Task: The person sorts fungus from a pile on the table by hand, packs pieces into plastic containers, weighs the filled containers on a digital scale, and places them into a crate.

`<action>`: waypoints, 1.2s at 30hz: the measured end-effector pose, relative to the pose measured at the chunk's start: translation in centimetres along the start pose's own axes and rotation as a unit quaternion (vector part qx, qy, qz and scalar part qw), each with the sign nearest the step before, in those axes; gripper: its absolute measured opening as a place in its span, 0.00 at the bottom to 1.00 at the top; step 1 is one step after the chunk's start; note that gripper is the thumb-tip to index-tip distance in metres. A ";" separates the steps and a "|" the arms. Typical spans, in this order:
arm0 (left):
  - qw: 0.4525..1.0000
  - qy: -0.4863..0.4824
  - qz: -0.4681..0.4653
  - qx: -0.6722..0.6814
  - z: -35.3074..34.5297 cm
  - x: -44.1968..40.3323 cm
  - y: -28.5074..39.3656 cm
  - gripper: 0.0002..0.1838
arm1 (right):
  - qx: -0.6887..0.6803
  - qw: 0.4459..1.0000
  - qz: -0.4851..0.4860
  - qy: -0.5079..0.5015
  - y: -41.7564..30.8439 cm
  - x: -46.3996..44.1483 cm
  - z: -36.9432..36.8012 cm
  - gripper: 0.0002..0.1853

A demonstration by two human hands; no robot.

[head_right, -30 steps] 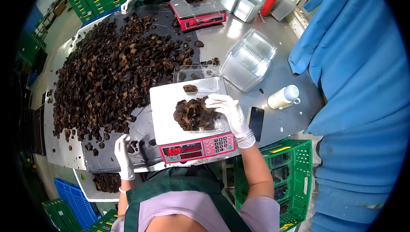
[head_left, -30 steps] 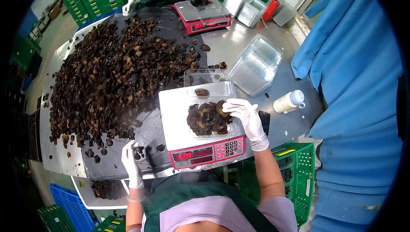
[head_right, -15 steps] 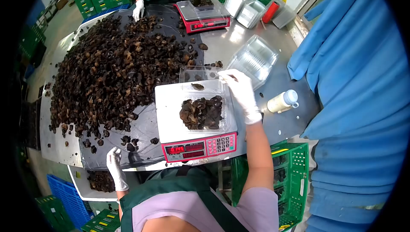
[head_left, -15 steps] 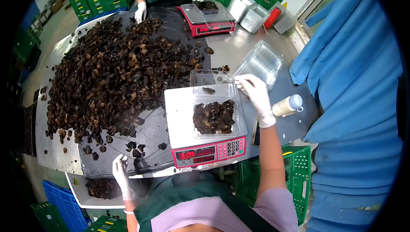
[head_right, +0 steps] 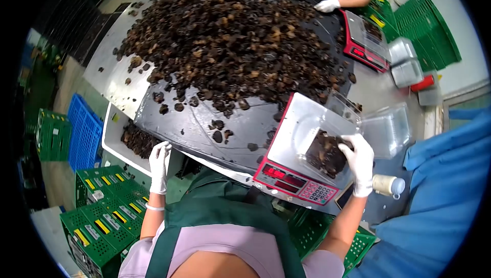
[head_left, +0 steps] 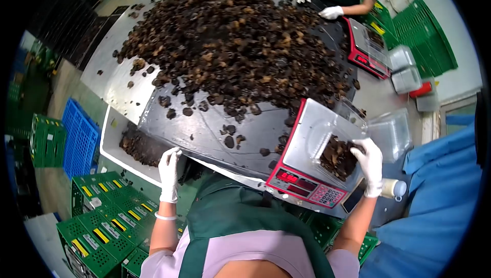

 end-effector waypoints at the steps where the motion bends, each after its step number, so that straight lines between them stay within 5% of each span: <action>1: 0.999 -0.004 -0.026 -0.039 0.8 -0.5 -0.8 0.11 | -0.001 0.999 -0.030 0.015 -1.4 0.6 0.7 0.09; 4: 0.970 -0.066 -0.111 -0.204 -2.9 -0.8 3.1 0.07 | -0.163 0.983 -0.029 0.074 -7.8 0.6 0.4 0.09; 8: 0.864 -0.300 -0.319 -0.249 -11.2 -1.8 2.6 0.11 | -0.226 0.970 0.075 -0.045 -18.7 -2.2 -8.0 0.08; 11: 0.812 -0.365 -0.344 -0.300 -14.3 -2.6 1.0 0.14 | -0.143 0.981 0.133 -0.009 -23.5 -4.9 -17.6 0.08; 13: 0.745 -0.447 -0.327 -0.373 -14.5 -3.1 -1.2 0.14 | -0.076 0.984 0.156 0.031 -25.5 -5.4 -22.4 0.17; 16: 0.772 -0.430 -0.313 -0.348 -11.4 -3.6 -1.6 0.13 | 0.020 0.982 0.185 0.011 -28.8 -4.3 -23.3 0.19; 17: 0.831 -0.385 -0.318 -0.244 -9.8 -3.8 0.1 0.09 | 0.012 0.978 0.206 0.025 -28.7 -3.7 -24.5 0.19; 20: 0.917 -0.328 -0.161 -0.158 -4.5 -4.9 0.7 0.09 | -0.049 0.987 0.153 0.008 -28.6 -3.4 -25.7 0.16; 23: 0.930 -0.314 -0.112 -0.156 -1.1 -4.8 1.1 0.09 | -0.278 0.954 0.094 -0.060 -35.0 -4.1 -22.0 0.21; 24: 0.930 -0.315 -0.113 -0.153 -0.5 -4.7 1.0 0.09 | -0.392 0.904 0.131 -0.112 -38.1 -3.6 -21.2 0.25; 26: 0.920 -0.373 -0.042 -0.114 0.2 -4.8 0.7 0.09 | -0.363 0.884 0.193 -0.222 -41.0 -3.1 -20.2 0.24; 29: 0.918 -0.344 -0.093 -0.177 2.4 -6.5 1.7 0.09 | -0.145 0.974 0.170 0.041 -37.2 -7.2 -19.0 0.17; 32: 0.959 -0.268 0.000 -0.093 4.0 -8.4 0.9 0.09 | 0.066 0.989 0.112 0.070 -31.2 -9.2 -22.0 0.23; 36: 0.967 -0.243 0.074 0.006 3.3 -10.0 1.5 0.09 | -0.076 0.981 0.118 0.137 -28.3 -9.5 -24.2 0.13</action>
Point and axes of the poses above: each hand's wrist, its own x-axis away from the middle knuckle, its own z-axis out of the back of the hand, y = z × x, the point moved 4 cm from there along -x, towards the middle knuckle, and after that the axes turned 12 degrees about x, right-handed, at the moved point
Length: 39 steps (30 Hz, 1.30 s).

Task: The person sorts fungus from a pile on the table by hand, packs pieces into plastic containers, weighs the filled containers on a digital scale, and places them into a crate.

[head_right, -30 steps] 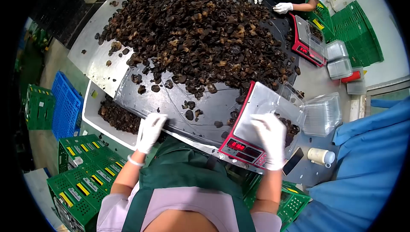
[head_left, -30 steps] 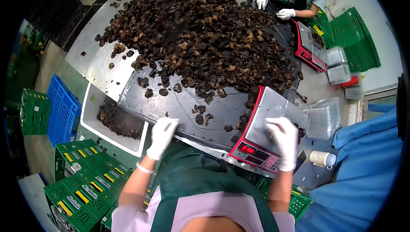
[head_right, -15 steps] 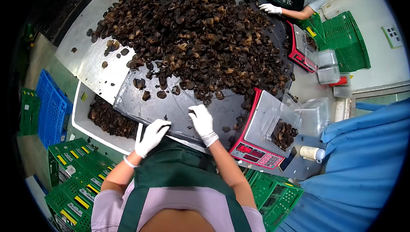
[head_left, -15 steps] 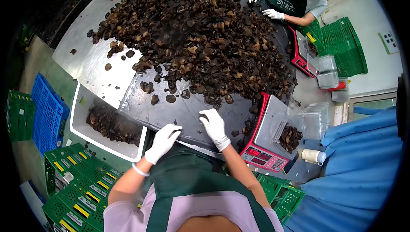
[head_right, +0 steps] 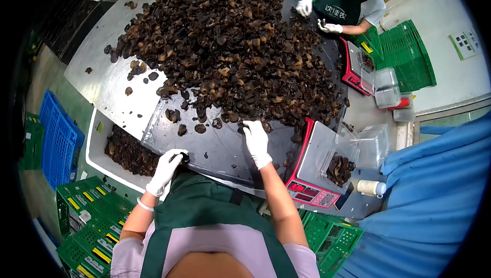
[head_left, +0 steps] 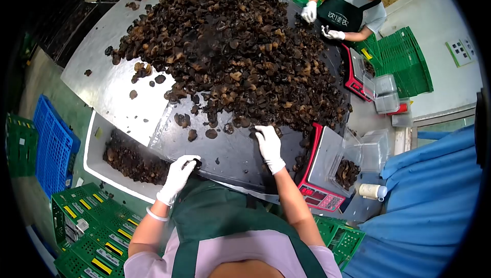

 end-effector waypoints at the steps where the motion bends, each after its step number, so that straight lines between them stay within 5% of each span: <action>1: 0.999 -0.005 0.035 0.039 -0.2 -0.2 0.0 0.10 | -0.147 0.973 -0.151 -0.092 1.4 0.5 -0.4 0.10; 2: 0.999 -0.007 0.036 0.039 -0.4 -0.5 0.2 0.10 | -0.286 0.893 -0.297 -0.179 1.3 1.1 -0.1 0.08; 6: 0.998 -0.028 0.030 0.037 -1.4 -2.0 0.6 0.11 | -0.393 0.847 -0.333 -0.131 1.5 3.5 -0.4 0.11; 8: 0.998 -0.032 0.045 0.022 -1.5 -2.7 0.1 0.11 | -0.381 0.851 -0.340 -0.124 1.9 4.0 0.1 0.09; 10: 0.998 -0.035 0.049 0.019 -1.4 -3.0 -0.2 0.11 | -0.175 0.970 -0.166 -0.046 1.4 4.0 1.7 0.10; 12: 0.998 -0.035 0.054 0.014 -1.3 -3.2 -0.2 0.11 | -0.123 0.978 -0.161 -0.058 0.1 3.9 2.8 0.15; 16: 0.998 -0.028 0.054 0.013 -1.4 -3.4 -0.2 0.11 | 0.002 0.993 0.008 -0.120 -5.7 3.9 1.9 0.29; 20: 0.998 -0.032 0.057 0.019 -1.5 -3.1 -0.2 0.11 | 0.036 0.983 0.006 -0.177 -5.6 4.8 -2.1 0.25; 21: 0.997 -0.031 0.065 0.032 -1.4 -2.9 -0.1 0.11 | -0.140 0.978 -0.054 -0.142 -4.6 4.8 -3.0 0.23; 22: 0.996 -0.033 0.074 0.045 -1.4 -2.7 -0.1 0.11 | -0.310 0.938 -0.114 -0.102 -3.4 5.2 -3.7 0.22; 23: 0.993 -0.023 0.093 0.069 -1.5 -2.6 0.2 0.12 | -0.499 0.780 -0.292 -0.239 -3.5 4.8 -3.1 0.18; 26: 0.986 -0.016 0.115 0.117 -1.6 -2.5 0.4 0.12 | -0.790 0.452 -0.335 -0.243 -3.5 5.0 -2.7 0.20; 32: 0.969 -0.076 0.145 0.187 -4.3 -3.5 0.5 0.16 | -0.858 0.355 -0.333 -0.162 -3.7 5.5 -1.1 0.23; 38: 0.925 -0.147 0.179 0.301 -10.6 -4.9 0.4 0.21 | -0.838 0.400 -0.368 -0.034 -1.2 7.7 2.4 0.22; 39: 0.923 -0.157 0.186 0.298 -11.8 -5.1 0.4 0.21 | -0.840 0.374 -0.394 -0.021 -0.5 8.5 3.2 0.20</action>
Point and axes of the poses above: each hand's wrist, its own x-axis away from the middle knuckle, its own z-axis out of the back of the hand, y = z × x, the point moved 4 cm from there along -x, towards the middle knuckle, and after that the axes turned 12 degrees about x, right-handed, at the moved point
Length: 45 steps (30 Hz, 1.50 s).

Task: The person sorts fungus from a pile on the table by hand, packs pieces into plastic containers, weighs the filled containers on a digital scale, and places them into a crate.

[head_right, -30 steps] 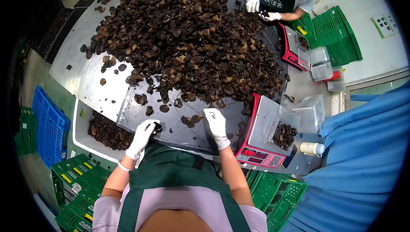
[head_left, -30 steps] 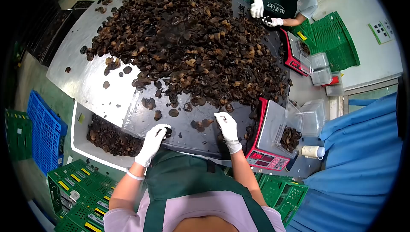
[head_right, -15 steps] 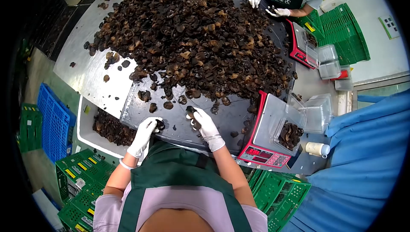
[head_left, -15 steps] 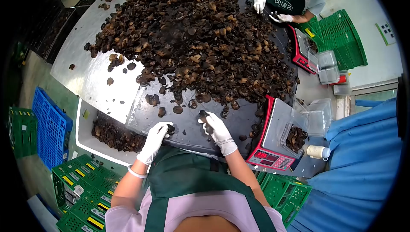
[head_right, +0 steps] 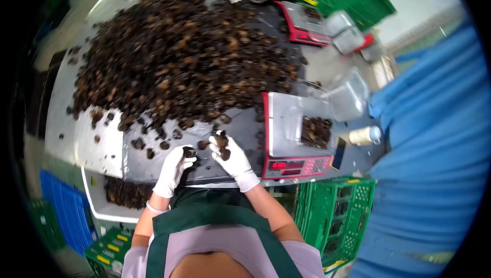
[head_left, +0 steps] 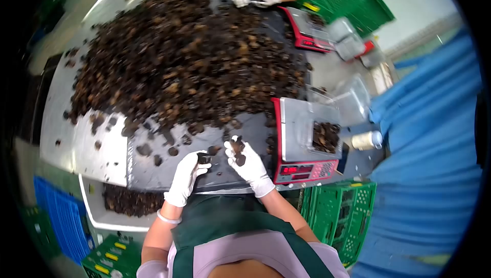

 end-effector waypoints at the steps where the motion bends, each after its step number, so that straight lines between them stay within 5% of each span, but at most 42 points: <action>1: 1.000 0.001 0.002 -0.026 -0.8 -0.7 -0.7 0.22 | -0.003 1.000 0.027 0.010 -1.1 1.3 0.6 0.20; 5: 0.994 -0.049 0.005 -0.097 -6.6 -4.1 -3.0 0.16 | 0.063 0.992 0.099 0.044 -7.3 7.1 2.0 0.18; 7: 0.982 -0.075 -0.005 -0.171 -10.9 -5.1 -3.9 0.14 | 0.232 0.937 0.220 0.140 -12.8 10.7 2.9 0.19; 9: 0.975 -0.103 -0.015 -0.198 -15.4 -5.8 -5.2 0.13 | 0.242 0.887 0.313 0.238 -18.4 14.0 3.2 0.20; 12: 0.964 -0.156 -0.020 -0.214 -20.6 -7.0 -8.1 0.13 | 0.452 0.682 0.483 0.311 -25.0 16.6 5.2 0.20; 13: 0.958 -0.164 -0.026 -0.236 -22.0 -7.3 -9.0 0.13 | 0.514 0.617 0.499 0.325 -26.0 16.6 6.4 0.23; 15: 0.958 -0.151 0.010 -0.245 -24.1 -7.3 -10.7 0.12 | 0.514 0.621 0.489 0.333 -26.1 16.1 7.9 0.25; 20: 0.957 -0.095 -0.028 -0.274 -22.9 -7.3 -13.1 0.12 | 0.582 0.490 0.544 0.354 -28.6 19.7 8.3 0.25; 23: 0.954 -0.029 -0.113 -0.276 -19.5 -6.4 -12.3 0.12 | 0.646 0.413 0.514 0.386 -31.3 22.5 9.8 0.08; 26: 0.939 0.059 -0.173 -0.291 -15.8 -4.4 -11.3 0.11 | 0.673 0.421 0.466 0.392 -33.5 23.6 13.4 0.09; 33: 0.911 0.105 -0.254 -0.306 -17.1 -3.0 -9.9 0.10 | 0.565 0.654 0.401 0.304 -35.9 17.6 17.3 0.17; 37: 0.896 0.035 -0.305 -0.322 -21.9 -5.7 -11.1 0.11 | 0.587 0.639 0.372 0.331 -36.8 12.9 16.5 0.21; 39: 0.862 0.003 -0.332 -0.383 -25.0 -6.9 -12.0 0.11 | 0.667 0.564 0.331 0.356 -37.1 11.4 16.1 0.25; 41: 0.874 -0.035 -0.329 -0.356 -26.7 -8.6 -13.3 0.12 | 0.690 0.550 0.282 0.377 -37.1 10.1 16.6 0.26; 43: 0.863 -0.035 -0.319 -0.390 -28.1 -10.6 -14.7 0.12 | 0.688 0.564 0.279 0.363 -36.7 9.1 17.4 0.26; 45: 0.772 -0.082 -0.414 -0.476 -30.6 -12.1 -15.1 0.13 | 0.574 0.664 0.375 0.298 -36.4 8.6 17.8 0.24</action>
Point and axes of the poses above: each hand's wrist, its own x-axis away from the middle knuckle, its own z-axis out of the back of the hand, y = z × x, the point moved 4 cm from there along -x, towards the middle knuckle, and after that the axes turned 12 degrees about x, right-handed, at the moved point
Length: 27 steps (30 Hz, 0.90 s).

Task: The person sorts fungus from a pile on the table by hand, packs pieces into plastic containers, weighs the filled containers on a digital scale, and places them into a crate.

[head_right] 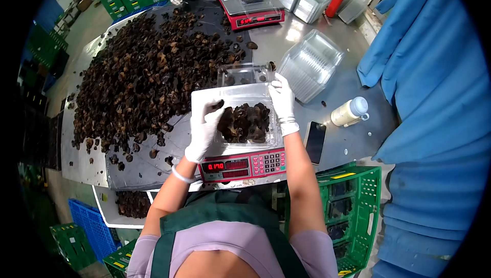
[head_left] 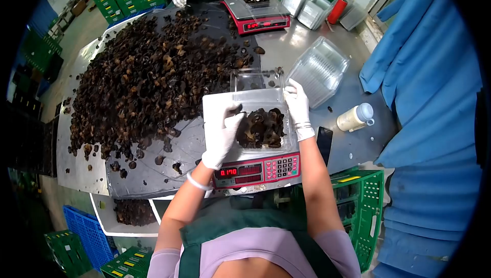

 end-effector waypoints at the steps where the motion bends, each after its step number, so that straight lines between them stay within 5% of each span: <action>1: 0.999 -0.037 0.039 0.003 -0.6 -0.2 -0.5 0.12 | -0.100 0.995 0.025 0.013 -0.3 0.3 0.0 0.21; 2: 0.994 -0.073 0.076 0.007 -1.2 -0.5 -1.1 0.12 | -0.098 0.995 0.029 0.017 -1.5 0.7 0.7 0.21; 3: 0.991 -0.127 0.000 -0.040 -1.4 -0.4 -2.5 0.10 | -0.150 0.989 0.005 0.011 -3.1 1.5 1.7 0.19; 6: 0.995 -0.077 -0.054 -0.034 0.7 0.7 -0.7 0.09 | -0.219 0.976 -0.002 -0.011 -5.9 4.6 4.1 0.21; 9: 0.996 -0.006 0.082 0.020 4.1 3.6 -2.0 0.09 | -0.051 0.996 0.074 -0.007 -6.0 8.5 5.4 0.10; 10: 0.979 -0.026 0.196 0.050 4.8 5.0 -4.0 0.10 | 0.041 0.993 0.110 -0.007 -6.5 9.9 5.6 0.07; 12: 0.950 -0.076 0.280 0.117 5.0 6.2 -4.8 0.12 | 0.184 0.978 0.092 0.033 -8.2 12.6 5.6 0.12; 14: 0.921 -0.042 0.312 0.231 4.4 5.9 -4.5 0.13 | 0.264 0.963 -0.045 -0.040 -5.4 14.4 5.1 0.14; 15: 0.893 -0.074 0.374 0.240 4.2 5.7 -3.8 0.13 | 0.230 0.972 -0.009 -0.056 -3.8 14.9 4.9 0.13; 18: 0.821 -0.168 0.458 0.297 3.8 5.8 -4.0 0.12 | -0.075 0.943 -0.219 -0.238 -0.2 16.2 3.4 0.10; 27: 0.794 -0.161 0.492 0.320 2.7 7.2 -2.8 0.06 | -0.183 0.940 -0.248 -0.145 -0.9 18.5 2.5 0.07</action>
Point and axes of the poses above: each hand's wrist, its own x-axis away from the middle knuckle, its own z-axis out of the back of the hand, y = z × x, the point moved 4 cm from there along -x, towards the middle knuckle, and after that the axes turned 12 degrees about x, right-handed, at the moved point
